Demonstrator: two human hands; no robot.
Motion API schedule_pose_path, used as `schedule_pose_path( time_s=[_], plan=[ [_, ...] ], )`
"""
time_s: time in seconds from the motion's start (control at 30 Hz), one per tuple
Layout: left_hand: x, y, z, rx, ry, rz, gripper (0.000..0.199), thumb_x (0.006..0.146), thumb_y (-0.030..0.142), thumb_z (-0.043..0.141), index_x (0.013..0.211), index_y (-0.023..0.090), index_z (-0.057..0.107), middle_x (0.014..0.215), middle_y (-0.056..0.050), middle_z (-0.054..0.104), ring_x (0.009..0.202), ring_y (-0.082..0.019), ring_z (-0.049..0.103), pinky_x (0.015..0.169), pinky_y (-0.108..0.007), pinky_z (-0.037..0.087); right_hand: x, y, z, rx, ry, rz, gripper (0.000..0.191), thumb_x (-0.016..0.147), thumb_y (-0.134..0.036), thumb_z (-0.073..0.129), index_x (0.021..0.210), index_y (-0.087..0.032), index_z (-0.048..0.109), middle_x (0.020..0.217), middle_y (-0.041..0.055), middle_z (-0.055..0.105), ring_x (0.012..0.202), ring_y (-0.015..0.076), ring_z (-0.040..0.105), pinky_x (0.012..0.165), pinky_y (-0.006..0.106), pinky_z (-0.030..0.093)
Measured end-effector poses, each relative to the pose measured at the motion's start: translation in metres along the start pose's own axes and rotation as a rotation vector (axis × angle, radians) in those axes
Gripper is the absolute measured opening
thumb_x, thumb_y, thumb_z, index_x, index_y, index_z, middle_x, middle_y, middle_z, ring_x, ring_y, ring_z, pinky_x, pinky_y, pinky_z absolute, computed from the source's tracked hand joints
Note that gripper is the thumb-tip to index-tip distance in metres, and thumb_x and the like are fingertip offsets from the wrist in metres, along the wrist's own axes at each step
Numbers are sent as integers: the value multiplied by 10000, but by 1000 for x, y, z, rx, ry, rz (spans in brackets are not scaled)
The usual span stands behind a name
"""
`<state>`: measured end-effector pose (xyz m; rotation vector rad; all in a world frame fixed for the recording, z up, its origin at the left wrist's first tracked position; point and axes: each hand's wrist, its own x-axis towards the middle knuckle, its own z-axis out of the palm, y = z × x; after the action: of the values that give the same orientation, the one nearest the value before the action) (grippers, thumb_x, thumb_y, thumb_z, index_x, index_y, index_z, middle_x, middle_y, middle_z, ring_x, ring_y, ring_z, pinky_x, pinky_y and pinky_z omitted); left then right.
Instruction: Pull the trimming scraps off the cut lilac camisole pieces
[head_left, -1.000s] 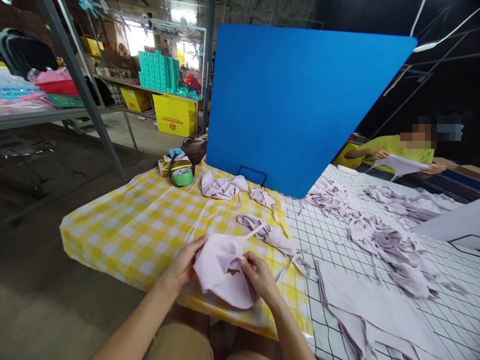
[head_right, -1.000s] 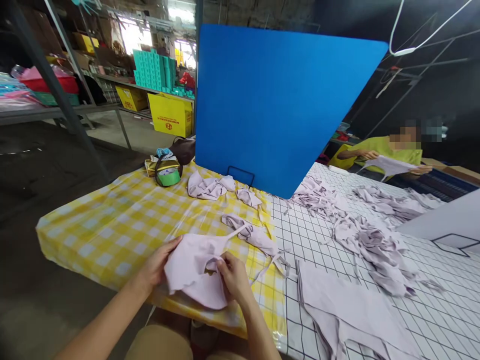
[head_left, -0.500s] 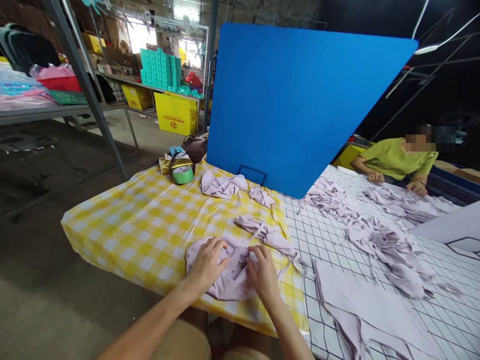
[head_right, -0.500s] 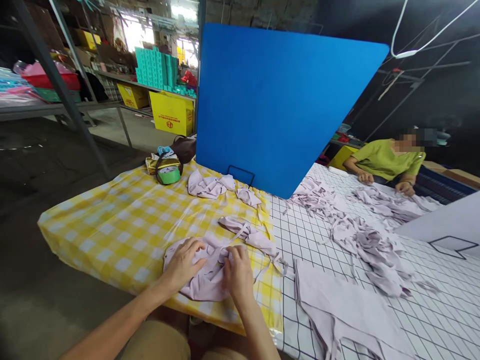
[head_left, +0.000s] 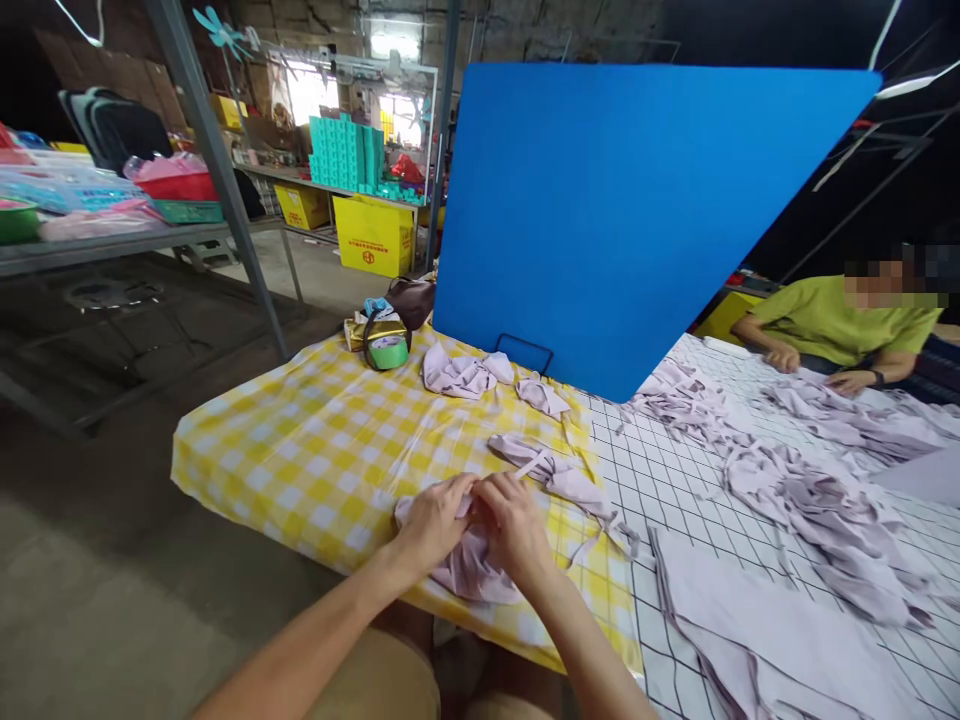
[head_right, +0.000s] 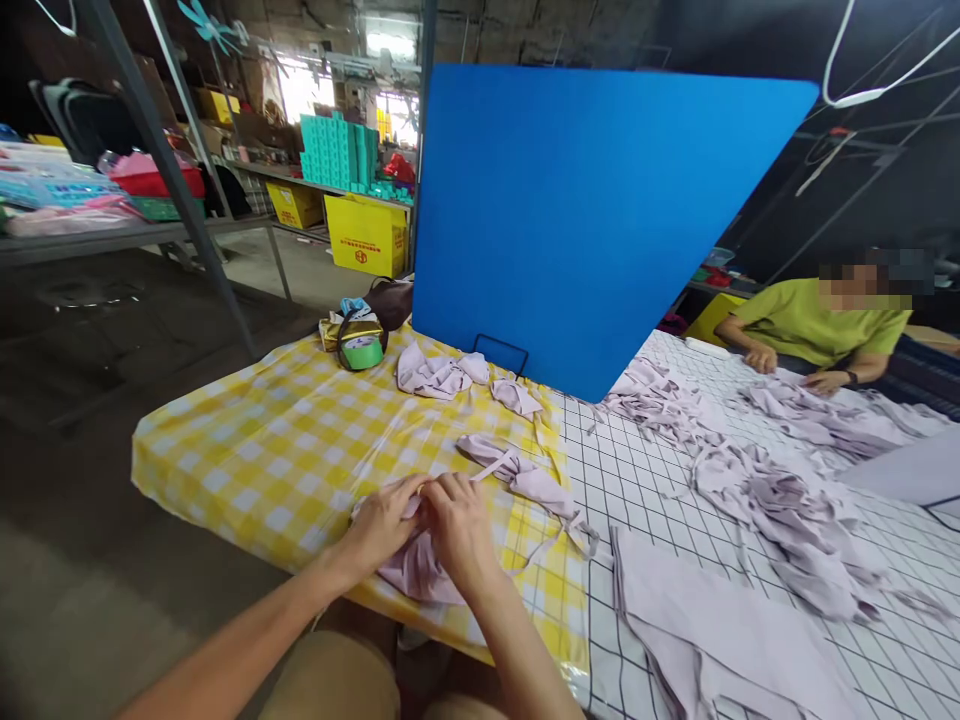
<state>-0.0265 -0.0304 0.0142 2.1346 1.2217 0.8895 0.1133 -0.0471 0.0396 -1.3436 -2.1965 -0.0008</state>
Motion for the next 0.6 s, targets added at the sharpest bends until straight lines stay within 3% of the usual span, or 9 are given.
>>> schedule_pose_path(
  time_s=[0.1, 0.17, 0.23, 0.33, 0.4, 0.5, 0.6],
  plan=[
    [28, 22, -22, -85, -56, -4, 306, 745, 78, 445, 946, 207, 636, 894, -17, 685, 823, -171, 621, 752, -263, 468, -7, -9, -11, 80, 317, 40, 160, 858, -100, 400, 853, -185, 535, 795, 51, 543, 741, 170, 492, 643, 286, 393],
    [42, 35, -33, -132, -46, 1, 290, 733, 76, 446, 879, 202, 663, 833, -9, 693, 772, -161, 624, 705, -238, 459, -17, -14, -5, 139, 335, 24, 172, 857, -93, 375, 857, -191, 516, 751, 34, 527, 687, 152, 500, 608, 264, 410],
    [51, 44, -39, -150, -15, 10, 292, 723, 71, 449, 857, 200, 674, 820, -8, 694, 757, -158, 622, 688, -228, 451, -26, -15, 11, 151, 172, 34, 168, 839, -94, 383, 886, -187, 515, 770, 40, 553, 696, 153, 530, 608, 261, 433],
    [59, 51, -43, -128, 27, 11, 293, 726, 78, 457, 873, 203, 679, 827, -14, 697, 766, -165, 622, 690, -231, 449, -34, -12, 35, 22, -191, 149, 187, 776, -146, 495, 960, -163, 531, 883, 86, 613, 820, 210, 577, 696, 324, 459],
    [62, 53, -49, -103, 57, 3, 298, 723, 71, 457, 872, 200, 682, 834, -20, 698, 779, -171, 625, 697, -231, 448, -36, -8, 42, -51, -331, 203, 248, 736, -161, 558, 984, -155, 546, 918, 98, 638, 853, 231, 594, 726, 331, 453],
    [67, 53, -66, -103, 107, -29, 316, 721, 61, 437, 870, 189, 685, 827, -17, 699, 773, -166, 625, 702, -222, 449, -42, -6, 30, -62, -376, 229, 173, 737, -137, 559, 905, -170, 582, 834, 69, 669, 749, 204, 627, 633, 273, 435],
    [71, 51, -87, -106, 152, -72, 326, 730, 77, 420, 888, 180, 686, 833, -11, 699, 746, -160, 619, 686, -222, 452, -52, -7, -4, -76, -404, 271, 102, 774, -135, 525, 706, -189, 577, 678, 24, 646, 609, 166, 607, 539, 239, 382]
  ],
)
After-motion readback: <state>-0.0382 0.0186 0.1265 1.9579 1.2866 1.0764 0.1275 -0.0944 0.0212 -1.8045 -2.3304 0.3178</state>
